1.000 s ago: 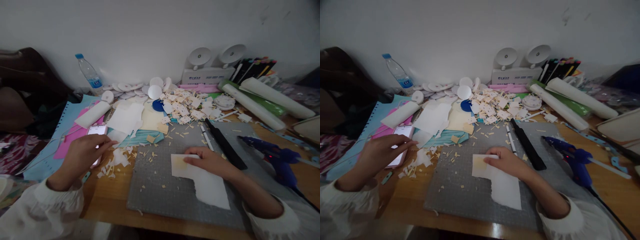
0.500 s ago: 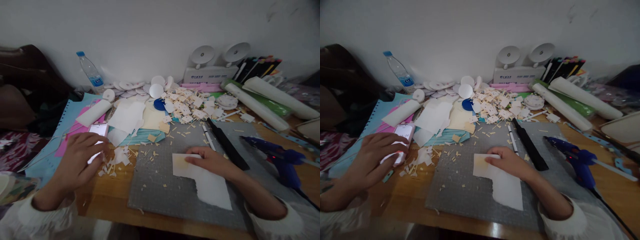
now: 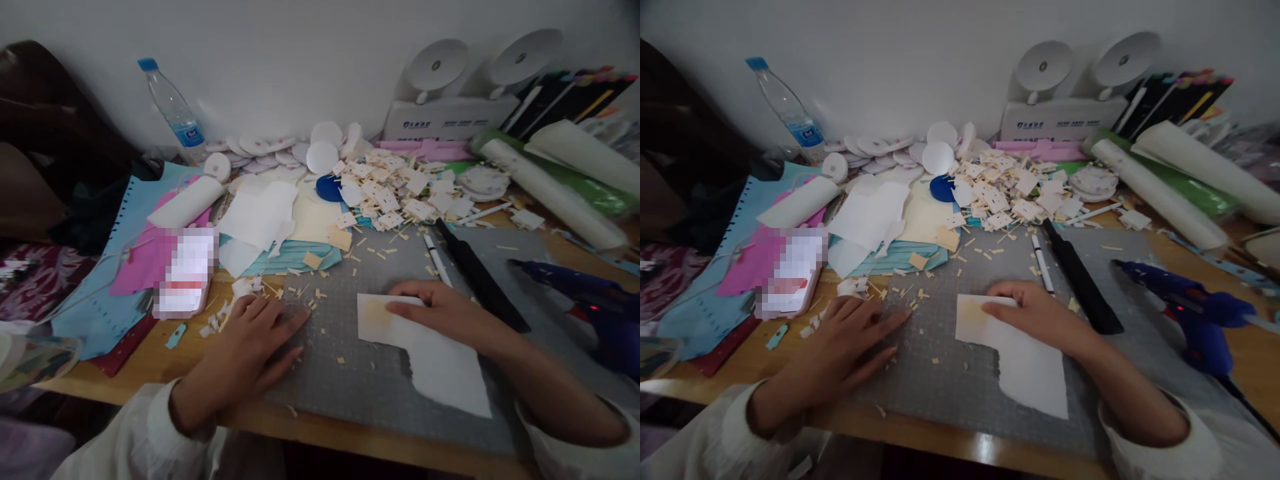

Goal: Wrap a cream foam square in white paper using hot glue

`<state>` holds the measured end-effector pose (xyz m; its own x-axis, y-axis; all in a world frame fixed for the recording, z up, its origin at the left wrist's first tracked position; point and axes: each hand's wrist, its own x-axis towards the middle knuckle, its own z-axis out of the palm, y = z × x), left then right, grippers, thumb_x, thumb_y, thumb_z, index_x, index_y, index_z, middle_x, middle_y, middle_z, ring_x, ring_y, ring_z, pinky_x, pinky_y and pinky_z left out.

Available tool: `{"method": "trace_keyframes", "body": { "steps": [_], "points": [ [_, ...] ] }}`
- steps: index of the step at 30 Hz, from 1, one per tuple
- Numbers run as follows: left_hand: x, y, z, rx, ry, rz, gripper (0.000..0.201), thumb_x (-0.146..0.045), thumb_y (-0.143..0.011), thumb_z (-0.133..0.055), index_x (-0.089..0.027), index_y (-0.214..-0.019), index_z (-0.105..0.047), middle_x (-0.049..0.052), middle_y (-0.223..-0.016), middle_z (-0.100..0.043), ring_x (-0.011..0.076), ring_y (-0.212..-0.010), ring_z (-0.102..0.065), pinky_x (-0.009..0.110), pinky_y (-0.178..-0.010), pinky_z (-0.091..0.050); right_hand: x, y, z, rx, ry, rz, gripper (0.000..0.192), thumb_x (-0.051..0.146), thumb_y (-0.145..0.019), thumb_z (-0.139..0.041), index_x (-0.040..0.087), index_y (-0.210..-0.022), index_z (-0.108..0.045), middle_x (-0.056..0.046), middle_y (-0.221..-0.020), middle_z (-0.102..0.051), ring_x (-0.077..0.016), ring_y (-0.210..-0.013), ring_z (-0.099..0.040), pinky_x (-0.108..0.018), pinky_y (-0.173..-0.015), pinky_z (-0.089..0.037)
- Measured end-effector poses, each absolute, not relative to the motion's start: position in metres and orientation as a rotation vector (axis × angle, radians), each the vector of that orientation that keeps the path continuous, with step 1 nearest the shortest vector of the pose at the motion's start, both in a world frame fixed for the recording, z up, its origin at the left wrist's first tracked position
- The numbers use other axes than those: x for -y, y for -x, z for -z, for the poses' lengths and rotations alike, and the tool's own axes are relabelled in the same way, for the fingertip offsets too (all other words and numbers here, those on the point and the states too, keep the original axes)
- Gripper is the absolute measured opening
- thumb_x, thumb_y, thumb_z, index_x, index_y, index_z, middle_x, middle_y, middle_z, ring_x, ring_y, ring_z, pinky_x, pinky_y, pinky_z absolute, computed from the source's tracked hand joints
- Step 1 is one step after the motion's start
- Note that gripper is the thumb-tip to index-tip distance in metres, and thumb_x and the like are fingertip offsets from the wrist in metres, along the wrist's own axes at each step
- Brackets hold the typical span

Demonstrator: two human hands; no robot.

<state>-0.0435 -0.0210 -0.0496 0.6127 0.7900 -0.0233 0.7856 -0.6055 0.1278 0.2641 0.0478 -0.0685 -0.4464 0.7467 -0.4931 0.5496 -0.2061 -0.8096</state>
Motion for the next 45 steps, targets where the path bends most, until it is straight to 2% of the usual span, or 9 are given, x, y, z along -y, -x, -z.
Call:
{"method": "trace_keyframes", "body": {
  "steps": [8, 13, 16, 20, 29, 34, 45],
  "points": [
    [0.018, 0.05, 0.052, -1.202, -2.733, -0.144, 0.034, -0.029, -0.091, -0.046, -0.023, -0.124, -0.053, 0.006, -0.092, -0.061, 0.0215, -0.083, -0.053, 0.04, -0.077, -0.033, -0.047, -0.267, 0.071, 1.823, 1.622, -1.759, 0.039, 0.057, -0.08, -0.055, 0.02, -0.087, -0.065, -0.001, -0.068, -0.059, -0.0119, -0.052, -0.052, -0.02, -0.042, -0.035],
    [0.016, 0.053, 0.055, -1.164, -2.67, -0.373, 0.021, -0.022, -0.09, -0.049, -0.022, -0.109, -0.06, 0.002, -0.081, -0.061, 0.0181, -0.075, -0.052, 0.038, -0.075, -0.034, -0.048, -0.266, 0.069, 1.883, 1.599, -1.706, 0.038, 0.058, -0.081, -0.055, 0.021, -0.082, -0.066, -0.001, -0.067, -0.058, -0.0111, -0.053, -0.048, -0.02, -0.042, -0.035],
    [0.016, 0.048, 0.059, -1.284, -2.573, -0.488, 0.02, -0.017, -0.09, -0.053, -0.024, -0.108, -0.059, 0.001, -0.081, -0.061, 0.0166, -0.074, -0.051, 0.036, -0.074, -0.034, -0.048, -0.266, 0.069, 1.881, 1.62, -1.686, 0.037, 0.057, -0.081, -0.056, 0.022, -0.081, -0.067, -0.001, -0.067, -0.059, -0.0112, -0.053, -0.048, -0.02, -0.042, -0.035],
    [0.015, 0.032, 0.067, -1.312, -2.489, -0.554, 0.019, -0.02, -0.09, -0.058, -0.023, -0.109, -0.059, 0.0, -0.082, -0.061, 0.016, -0.076, -0.051, 0.035, -0.075, -0.036, -0.049, -0.265, 0.068, 1.825, 1.644, -1.766, 0.04, 0.061, -0.079, -0.056, 0.022, -0.08, -0.068, -0.002, -0.066, -0.059, -0.012, -0.052, -0.049, -0.02, -0.041, -0.036],
    [0.011, -0.002, 0.075, -1.446, -2.401, -0.6, 0.009, -0.028, -0.09, -0.058, -0.024, -0.093, -0.065, 0.0, -0.077, -0.062, 0.0186, -0.074, -0.05, 0.035, -0.072, -0.034, -0.048, -0.264, 0.066, 1.811, 1.642, -1.76, 0.038, 0.058, -0.079, -0.057, 0.021, -0.081, -0.067, -0.002, -0.064, -0.059, -0.0115, -0.051, -0.049, -0.019, -0.04, -0.035],
    [0.012, -0.007, 0.071, -1.536, -2.349, -0.546, 0.012, -0.02, -0.09, -0.054, -0.021, -0.082, -0.062, 0.001, -0.077, -0.063, 0.0199, -0.076, -0.051, 0.035, -0.074, -0.034, -0.049, -0.266, 0.066, 1.839, 1.626, -1.746, 0.038, 0.058, -0.079, -0.057, 0.021, -0.082, -0.066, 0.0, -0.065, -0.058, -0.0104, -0.05, -0.049, -0.018, -0.04, -0.035],
    [0.0, 0.034, 0.044, -1.865, -2.383, -0.704, 0.011, -0.017, -0.091, -0.043, -0.02, -0.083, -0.049, 0.003, -0.076, -0.053, 0.0206, -0.074, -0.048, 0.036, -0.068, -0.034, -0.047, -0.267, 0.068, 1.782, 1.633, -1.789, 0.036, 0.054, -0.08, -0.058, 0.02, -0.088, -0.065, 0.001, -0.063, -0.058, -0.0098, -0.048, -0.05, -0.018, -0.039, -0.036]
  ]
}}
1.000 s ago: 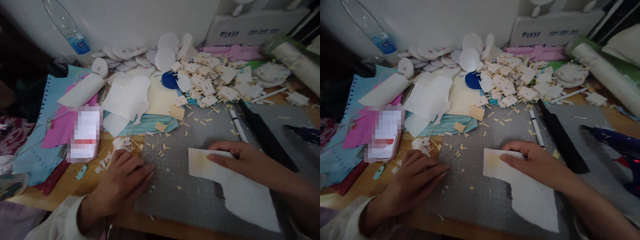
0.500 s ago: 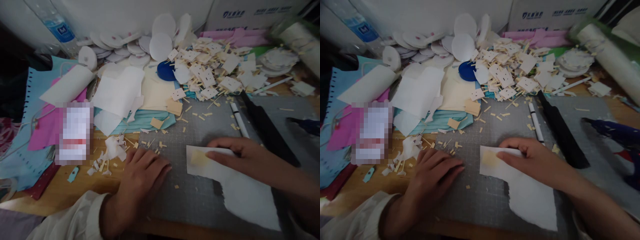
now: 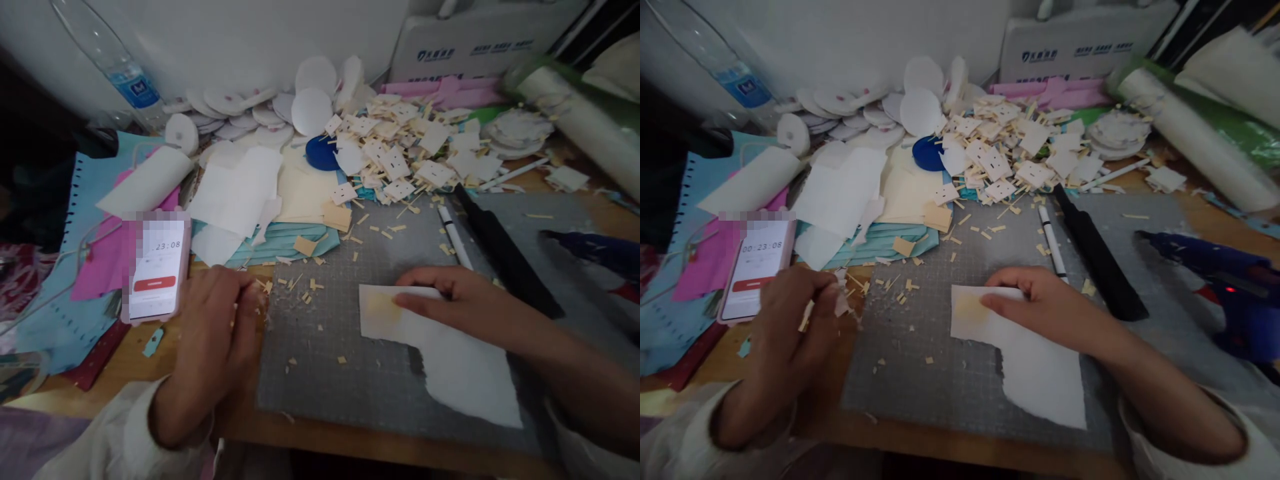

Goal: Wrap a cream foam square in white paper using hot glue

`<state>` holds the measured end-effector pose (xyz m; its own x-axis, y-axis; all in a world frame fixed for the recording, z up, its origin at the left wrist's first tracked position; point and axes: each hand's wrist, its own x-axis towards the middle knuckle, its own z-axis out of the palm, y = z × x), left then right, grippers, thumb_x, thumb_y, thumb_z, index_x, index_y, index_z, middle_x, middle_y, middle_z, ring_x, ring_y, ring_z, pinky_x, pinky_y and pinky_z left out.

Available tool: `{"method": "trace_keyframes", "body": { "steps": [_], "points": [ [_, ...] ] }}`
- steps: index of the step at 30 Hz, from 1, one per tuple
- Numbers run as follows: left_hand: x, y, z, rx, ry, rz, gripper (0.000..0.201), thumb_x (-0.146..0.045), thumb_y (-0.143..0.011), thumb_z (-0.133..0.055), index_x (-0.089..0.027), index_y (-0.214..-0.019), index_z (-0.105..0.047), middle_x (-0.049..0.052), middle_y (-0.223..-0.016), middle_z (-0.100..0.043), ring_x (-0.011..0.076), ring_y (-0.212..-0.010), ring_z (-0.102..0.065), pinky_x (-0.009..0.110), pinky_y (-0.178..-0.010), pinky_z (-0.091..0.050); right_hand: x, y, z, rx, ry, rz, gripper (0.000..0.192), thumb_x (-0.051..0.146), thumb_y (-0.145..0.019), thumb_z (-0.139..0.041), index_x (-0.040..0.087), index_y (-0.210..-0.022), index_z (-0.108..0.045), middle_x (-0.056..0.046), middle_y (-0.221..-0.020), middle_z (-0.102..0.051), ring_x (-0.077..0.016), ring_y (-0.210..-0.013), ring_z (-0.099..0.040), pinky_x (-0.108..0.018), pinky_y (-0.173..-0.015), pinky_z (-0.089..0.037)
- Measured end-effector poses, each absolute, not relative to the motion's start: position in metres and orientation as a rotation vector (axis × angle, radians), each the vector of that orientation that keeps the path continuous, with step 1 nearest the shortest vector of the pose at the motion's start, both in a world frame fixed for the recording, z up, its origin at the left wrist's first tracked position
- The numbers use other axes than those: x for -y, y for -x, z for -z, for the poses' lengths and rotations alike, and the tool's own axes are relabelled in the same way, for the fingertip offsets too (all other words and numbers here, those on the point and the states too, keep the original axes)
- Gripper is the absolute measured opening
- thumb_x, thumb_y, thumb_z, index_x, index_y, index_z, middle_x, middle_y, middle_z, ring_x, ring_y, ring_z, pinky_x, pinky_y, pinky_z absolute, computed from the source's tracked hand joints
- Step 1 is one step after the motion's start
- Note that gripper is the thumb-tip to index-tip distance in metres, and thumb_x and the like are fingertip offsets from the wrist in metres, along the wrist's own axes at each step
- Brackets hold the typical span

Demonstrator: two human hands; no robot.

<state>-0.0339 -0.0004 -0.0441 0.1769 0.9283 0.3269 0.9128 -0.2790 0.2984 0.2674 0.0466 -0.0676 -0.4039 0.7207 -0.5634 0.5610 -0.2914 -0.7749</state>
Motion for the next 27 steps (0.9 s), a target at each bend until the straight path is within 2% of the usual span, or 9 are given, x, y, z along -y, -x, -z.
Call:
{"method": "trace_keyframes", "body": {
  "steps": [7, 10, 12, 13, 17, 20, 22, 24, 27],
  "points": [
    [-0.005, 0.056, 0.038, -1.978, -2.414, -0.748, 0.04, -0.024, -0.092, -0.049, -0.02, -0.055, -0.034, -0.003, -0.053, -0.037, 0.0146, -0.054, -0.042, 0.034, -0.061, -0.03, -0.048, -0.267, 0.071, 1.813, 1.61, -1.753, 0.036, 0.055, -0.079, -0.057, 0.021, -0.089, -0.065, 0.0, -0.064, -0.06, -0.0109, -0.048, -0.051, -0.019, -0.039, -0.036],
    [-0.004, 0.056, 0.042, -1.867, -2.334, -0.794, 0.012, -0.02, -0.09, -0.051, -0.019, -0.081, -0.057, 0.001, -0.076, -0.058, 0.0171, -0.074, -0.056, 0.032, -0.069, -0.04, -0.047, -0.266, 0.069, 1.814, 1.637, -1.737, 0.037, 0.055, -0.078, -0.058, 0.021, -0.09, -0.065, 0.0, -0.063, -0.059, -0.011, -0.047, -0.05, -0.02, -0.038, -0.035],
    [-0.002, 0.055, 0.044, -1.768, -2.317, -0.772, 0.021, -0.012, -0.089, -0.044, -0.019, -0.104, -0.058, 0.006, -0.102, -0.061, 0.019, -0.095, -0.057, 0.033, -0.08, -0.044, -0.047, -0.266, 0.069, 1.811, 1.641, -1.742, 0.037, 0.055, -0.078, -0.058, 0.021, -0.089, -0.065, 0.0, -0.062, -0.059, -0.0112, -0.047, -0.051, -0.02, -0.038, -0.035],
    [0.0, 0.055, 0.044, -1.703, -2.332, -0.759, 0.027, -0.007, -0.087, -0.041, -0.019, -0.105, -0.058, 0.006, -0.106, -0.061, 0.0194, -0.101, -0.056, 0.034, -0.084, -0.043, -0.046, -0.266, 0.069, 1.808, 1.632, -1.75, 0.037, 0.055, -0.078, -0.058, 0.02, -0.088, -0.064, 0.0, -0.062, -0.058, -0.0114, -0.047, -0.051, -0.02, -0.039, -0.035],
    [0.008, 0.053, 0.035, -1.579, -2.41, -0.722, 0.026, -0.004, -0.079, -0.039, -0.02, -0.066, -0.054, -0.001, -0.071, -0.061, 0.0205, -0.087, -0.057, 0.041, -0.085, -0.037, -0.047, -0.267, 0.071, 1.822, 1.572, -1.757, 0.036, 0.054, -0.08, -0.056, 0.02, -0.089, -0.063, 0.0, -0.066, -0.059, -0.012, -0.051, -0.052, -0.021, -0.042, -0.037],
    [0.013, 0.051, 0.026, -1.627, -2.415, -0.651, 0.025, -0.015, -0.084, -0.038, -0.02, -0.062, -0.049, 0.0, -0.062, -0.056, 0.0219, -0.077, -0.054, 0.044, -0.078, -0.034, -0.048, -0.267, 0.073, 1.864, 1.537, -1.716, 0.035, 0.052, -0.081, -0.056, 0.019, -0.09, -0.064, -0.001, -0.071, -0.061, -0.0126, -0.056, -0.054, -0.022, -0.045, -0.038],
    [0.013, 0.051, 0.025, -1.659, -2.403, -0.581, 0.024, -0.024, -0.089, -0.04, -0.02, -0.07, -0.054, 0.002, -0.074, -0.061, 0.0238, -0.083, -0.055, 0.044, -0.078, -0.034, -0.049, -0.266, 0.073, 1.879, 1.517, -1.695, 0.035, 0.052, -0.081, -0.057, 0.018, -0.09, -0.064, -0.002, -0.073, -0.062, -0.0128, -0.057, -0.054, -0.022, -0.046, -0.038],
    [0.012, 0.052, 0.029, -1.707, -2.37, -0.597, 0.017, -0.031, -0.091, -0.045, -0.022, -0.092, -0.06, 0.004, -0.1, -0.063, 0.0256, -0.099, -0.054, 0.045, -0.085, -0.037, -0.049, -0.266, 0.072, 1.878, 1.508, -1.686, 0.035, 0.051, -0.081, -0.057, 0.018, -0.09, -0.064, -0.002, -0.073, -0.062, -0.0131, -0.058, -0.054, -0.022, -0.047, -0.038],
    [0.01, 0.052, 0.036, -1.7, -2.297, -0.725, 0.037, -0.031, -0.09, -0.053, -0.024, -0.126, -0.048, 0.007, -0.132, -0.05, 0.0241, -0.122, -0.045, 0.042, -0.097, -0.039, -0.048, -0.265, 0.071, 1.875, 1.493, -1.694, 0.035, 0.051, -0.081, -0.057, 0.018, -0.089, -0.064, -0.001, -0.072, -0.061, -0.0131, -0.057, -0.053, -0.023, -0.047, -0.037]
  ]
}}
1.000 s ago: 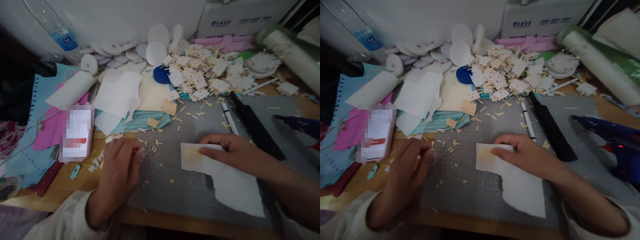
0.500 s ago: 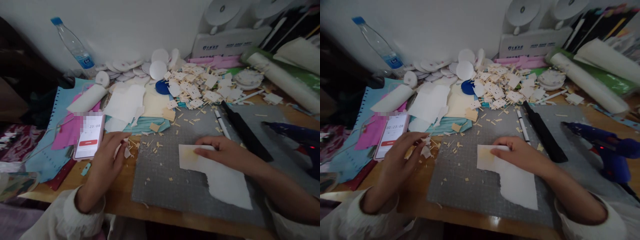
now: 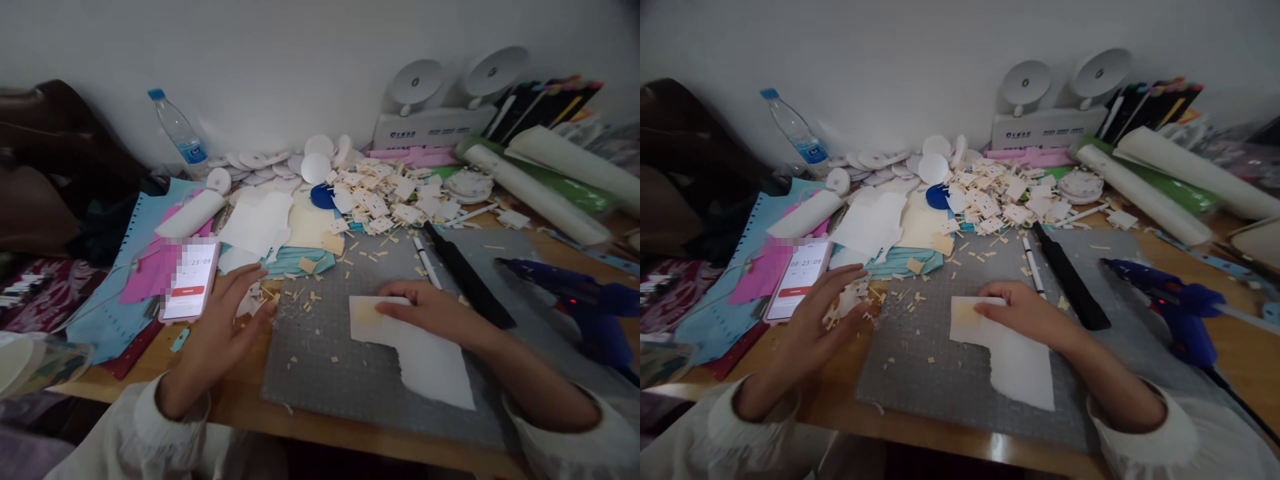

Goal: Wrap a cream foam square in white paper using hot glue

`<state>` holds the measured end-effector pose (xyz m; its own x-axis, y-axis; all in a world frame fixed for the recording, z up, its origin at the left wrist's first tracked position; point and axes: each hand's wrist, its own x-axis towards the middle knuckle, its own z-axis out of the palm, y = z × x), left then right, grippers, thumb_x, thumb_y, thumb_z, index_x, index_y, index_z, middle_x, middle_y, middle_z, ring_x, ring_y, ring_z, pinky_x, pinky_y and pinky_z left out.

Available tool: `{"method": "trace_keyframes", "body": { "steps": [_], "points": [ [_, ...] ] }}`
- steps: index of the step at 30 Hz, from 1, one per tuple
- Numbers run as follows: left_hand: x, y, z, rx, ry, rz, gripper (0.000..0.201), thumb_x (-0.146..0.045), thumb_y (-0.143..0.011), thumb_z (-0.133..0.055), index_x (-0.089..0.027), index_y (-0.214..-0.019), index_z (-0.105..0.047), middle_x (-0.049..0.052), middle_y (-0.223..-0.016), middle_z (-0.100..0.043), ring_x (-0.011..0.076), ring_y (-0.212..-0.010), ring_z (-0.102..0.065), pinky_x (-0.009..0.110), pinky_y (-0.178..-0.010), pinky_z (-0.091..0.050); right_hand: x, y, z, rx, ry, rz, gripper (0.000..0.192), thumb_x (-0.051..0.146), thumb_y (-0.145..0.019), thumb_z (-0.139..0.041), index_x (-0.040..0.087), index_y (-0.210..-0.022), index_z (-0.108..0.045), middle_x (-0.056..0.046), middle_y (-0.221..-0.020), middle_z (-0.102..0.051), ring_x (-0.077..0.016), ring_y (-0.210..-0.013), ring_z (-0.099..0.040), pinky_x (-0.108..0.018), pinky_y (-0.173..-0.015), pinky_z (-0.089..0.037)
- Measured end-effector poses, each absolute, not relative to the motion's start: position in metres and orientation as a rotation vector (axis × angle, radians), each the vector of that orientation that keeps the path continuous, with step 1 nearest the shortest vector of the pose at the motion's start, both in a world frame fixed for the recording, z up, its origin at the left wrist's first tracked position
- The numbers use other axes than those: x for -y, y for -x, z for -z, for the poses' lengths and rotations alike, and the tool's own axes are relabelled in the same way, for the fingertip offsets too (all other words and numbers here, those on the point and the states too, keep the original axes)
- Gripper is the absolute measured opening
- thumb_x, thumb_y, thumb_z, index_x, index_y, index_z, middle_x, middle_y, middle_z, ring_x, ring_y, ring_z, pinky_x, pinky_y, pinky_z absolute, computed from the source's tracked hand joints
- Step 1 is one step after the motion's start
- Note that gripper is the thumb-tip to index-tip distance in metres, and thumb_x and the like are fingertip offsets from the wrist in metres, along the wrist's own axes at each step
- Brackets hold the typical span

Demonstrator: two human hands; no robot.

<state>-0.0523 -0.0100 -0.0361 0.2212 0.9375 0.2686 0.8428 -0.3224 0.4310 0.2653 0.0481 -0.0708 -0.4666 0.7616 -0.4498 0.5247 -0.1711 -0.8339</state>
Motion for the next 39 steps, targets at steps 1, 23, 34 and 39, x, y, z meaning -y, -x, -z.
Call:
{"method": "trace_keyframes", "body": {
  "steps": [1, 23, 34, 39],
  "points": [
    [0.01, 0.052, 0.038, -1.687, -2.29, -0.761, 0.042, -0.03, -0.09, -0.054, -0.024, -0.13, -0.045, 0.008, -0.137, -0.046, 0.0233, -0.125, -0.043, 0.04, -0.098, -0.039, -0.048, -0.265, 0.07, 1.874, 1.485, -1.699, 0.035, 0.05, -0.081, -0.057, 0.018, -0.089, -0.064, -0.001, -0.072, -0.061, -0.0131, -0.057, -0.053, -0.023, -0.047, -0.037],
    [0.005, 0.04, 0.022, -1.604, -2.488, -0.599, 0.02, -0.014, -0.085, -0.036, -0.02, -0.073, -0.051, 0.002, -0.076, -0.059, 0.024, -0.091, -0.05, 0.044, -0.084, -0.028, -0.047, -0.264, 0.066, 1.768, 1.451, -1.744, 0.032, 0.048, -0.08, -0.06, 0.017, -0.089, -0.064, 0.0, -0.069, -0.06, -0.0115, -0.054, -0.052, -0.021, -0.046, -0.035],
    [-0.024, -0.041, 0.035, -1.145, -1.875, -0.778, 0.038, -0.028, -0.083, -0.06, -0.023, -0.12, -0.052, 0.008, -0.116, -0.058, 0.0204, -0.103, -0.056, 0.035, -0.087, -0.049, -0.039, -0.261, 0.048, 1.555, 1.33, -1.881, 0.032, 0.049, -0.08, -0.062, 0.018, -0.087, -0.061, 0.001, -0.07, -0.057, -0.01, -0.056, -0.05, -0.02, -0.048, -0.036],
    [-0.031, -0.05, 0.048, -1.091, -1.594, -0.686, 0.023, -0.021, -0.079, -0.062, -0.023, -0.102, -0.06, -0.001, -0.083, -0.06, 0.0121, -0.069, -0.055, 0.024, -0.061, -0.049, -0.041, -0.261, 0.048, 1.803, 1.365, -1.661, 0.027, 0.045, -0.084, -0.056, 0.019, -0.087, -0.063, -0.002, -0.077, -0.06, -0.0132, -0.064, -0.052, -0.022, -0.052, -0.037]
  ]
}}
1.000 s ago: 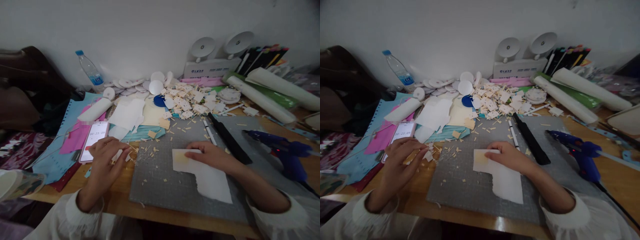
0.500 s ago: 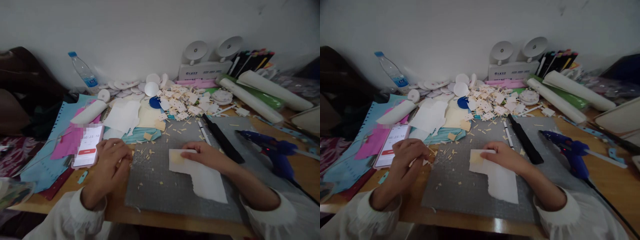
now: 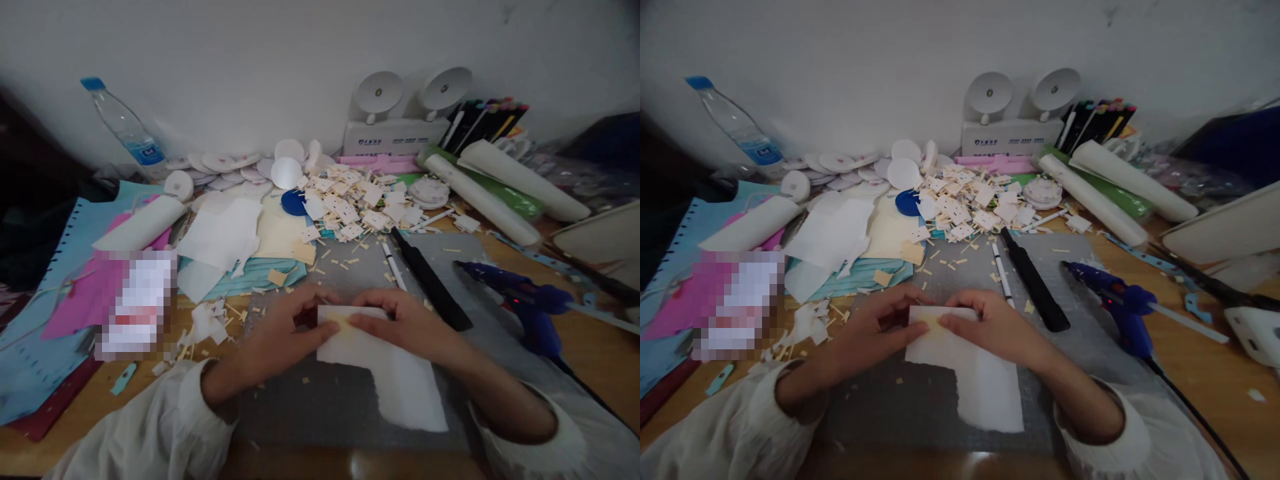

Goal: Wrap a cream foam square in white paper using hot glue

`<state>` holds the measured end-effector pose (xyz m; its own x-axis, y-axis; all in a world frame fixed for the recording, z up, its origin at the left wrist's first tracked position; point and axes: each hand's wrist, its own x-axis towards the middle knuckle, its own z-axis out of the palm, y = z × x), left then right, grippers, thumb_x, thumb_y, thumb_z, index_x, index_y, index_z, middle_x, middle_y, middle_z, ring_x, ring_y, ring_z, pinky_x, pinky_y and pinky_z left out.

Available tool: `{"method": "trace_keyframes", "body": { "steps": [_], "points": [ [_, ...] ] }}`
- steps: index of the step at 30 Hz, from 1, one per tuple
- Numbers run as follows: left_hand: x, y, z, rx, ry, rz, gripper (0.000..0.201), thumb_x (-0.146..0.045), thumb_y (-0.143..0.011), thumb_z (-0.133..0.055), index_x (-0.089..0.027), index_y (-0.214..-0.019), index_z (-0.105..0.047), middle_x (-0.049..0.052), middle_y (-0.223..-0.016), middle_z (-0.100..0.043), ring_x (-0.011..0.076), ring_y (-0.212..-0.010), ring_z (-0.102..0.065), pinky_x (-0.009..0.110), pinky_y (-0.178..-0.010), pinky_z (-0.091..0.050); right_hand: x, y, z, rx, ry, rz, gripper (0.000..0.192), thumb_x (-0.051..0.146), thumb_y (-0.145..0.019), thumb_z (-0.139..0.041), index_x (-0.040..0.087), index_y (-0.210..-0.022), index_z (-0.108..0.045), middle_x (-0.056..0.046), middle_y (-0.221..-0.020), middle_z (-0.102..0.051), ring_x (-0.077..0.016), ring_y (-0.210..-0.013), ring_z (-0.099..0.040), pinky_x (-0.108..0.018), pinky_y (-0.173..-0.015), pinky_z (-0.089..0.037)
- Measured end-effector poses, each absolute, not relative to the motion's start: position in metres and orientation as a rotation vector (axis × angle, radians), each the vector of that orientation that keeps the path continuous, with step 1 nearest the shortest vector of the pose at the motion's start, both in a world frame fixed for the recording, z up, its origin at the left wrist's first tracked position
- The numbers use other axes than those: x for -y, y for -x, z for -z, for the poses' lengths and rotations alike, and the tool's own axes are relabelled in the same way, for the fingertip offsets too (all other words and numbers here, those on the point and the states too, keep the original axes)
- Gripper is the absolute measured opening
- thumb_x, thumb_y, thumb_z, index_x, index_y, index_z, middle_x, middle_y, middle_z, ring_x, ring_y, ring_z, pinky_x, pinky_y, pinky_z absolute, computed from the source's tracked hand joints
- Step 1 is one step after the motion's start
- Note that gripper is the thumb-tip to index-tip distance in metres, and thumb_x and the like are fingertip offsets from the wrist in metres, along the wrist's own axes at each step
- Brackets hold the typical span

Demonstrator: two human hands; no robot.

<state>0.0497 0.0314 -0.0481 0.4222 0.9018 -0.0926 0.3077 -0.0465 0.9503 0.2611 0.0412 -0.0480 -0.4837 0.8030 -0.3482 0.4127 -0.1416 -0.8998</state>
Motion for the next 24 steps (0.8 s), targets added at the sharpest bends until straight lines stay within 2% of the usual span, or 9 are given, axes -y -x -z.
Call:
{"method": "trace_keyframes", "body": {
  "steps": [4, 14, 20, 24],
  "points": [
    [-0.038, -0.046, 0.055, -1.151, -1.621, -0.701, 0.021, -0.024, -0.077, -0.065, -0.022, -0.097, -0.06, -0.005, -0.068, -0.051, 0.0105, -0.061, -0.049, 0.021, -0.054, -0.042, -0.043, -0.259, 0.057, 1.97, 1.441, -1.484, 0.03, 0.045, -0.088, -0.051, 0.018, -0.079, -0.062, -0.001, -0.071, -0.056, -0.0132, -0.063, -0.049, -0.023, -0.052, -0.034],
    [-0.047, -0.042, 0.06, -1.284, -1.971, -0.533, 0.018, -0.019, -0.08, -0.06, -0.022, -0.098, -0.058, -0.005, -0.067, -0.056, 0.012, -0.06, -0.053, 0.023, -0.055, -0.04, -0.041, -0.258, 0.062, 2.249, 1.541, -1.066, 0.031, 0.04, -0.091, -0.047, 0.019, -0.069, -0.056, 0.0, -0.065, -0.056, -0.0142, -0.061, -0.052, -0.025, -0.053, -0.031],
    [-0.04, -0.041, 0.066, -1.296, -2.138, -0.505, 0.019, -0.018, -0.084, -0.055, -0.021, -0.103, -0.055, 0.002, -0.085, -0.065, 0.0176, -0.076, -0.061, 0.03, -0.07, -0.048, -0.04, -0.262, 0.062, 2.347, 1.551, -0.89, 0.024, 0.038, -0.092, -0.046, 0.02, -0.086, -0.06, -0.003, -0.075, -0.064, -0.0179, -0.07, -0.058, -0.027, -0.06, -0.033],
    [-0.034, -0.042, 0.065, -1.287, -2.263, -0.46, 0.014, -0.02, -0.086, -0.054, -0.019, -0.1, -0.057, 0.006, -0.094, -0.063, 0.022, -0.088, -0.06, 0.037, -0.079, -0.049, -0.037, -0.262, 0.064, 2.383, 1.552, -0.809, 0.024, 0.038, -0.093, -0.044, 0.02, -0.096, -0.059, -0.005, -0.082, -0.066, -0.0201, -0.073, -0.06, -0.028, -0.063, -0.034]
  ]
}}
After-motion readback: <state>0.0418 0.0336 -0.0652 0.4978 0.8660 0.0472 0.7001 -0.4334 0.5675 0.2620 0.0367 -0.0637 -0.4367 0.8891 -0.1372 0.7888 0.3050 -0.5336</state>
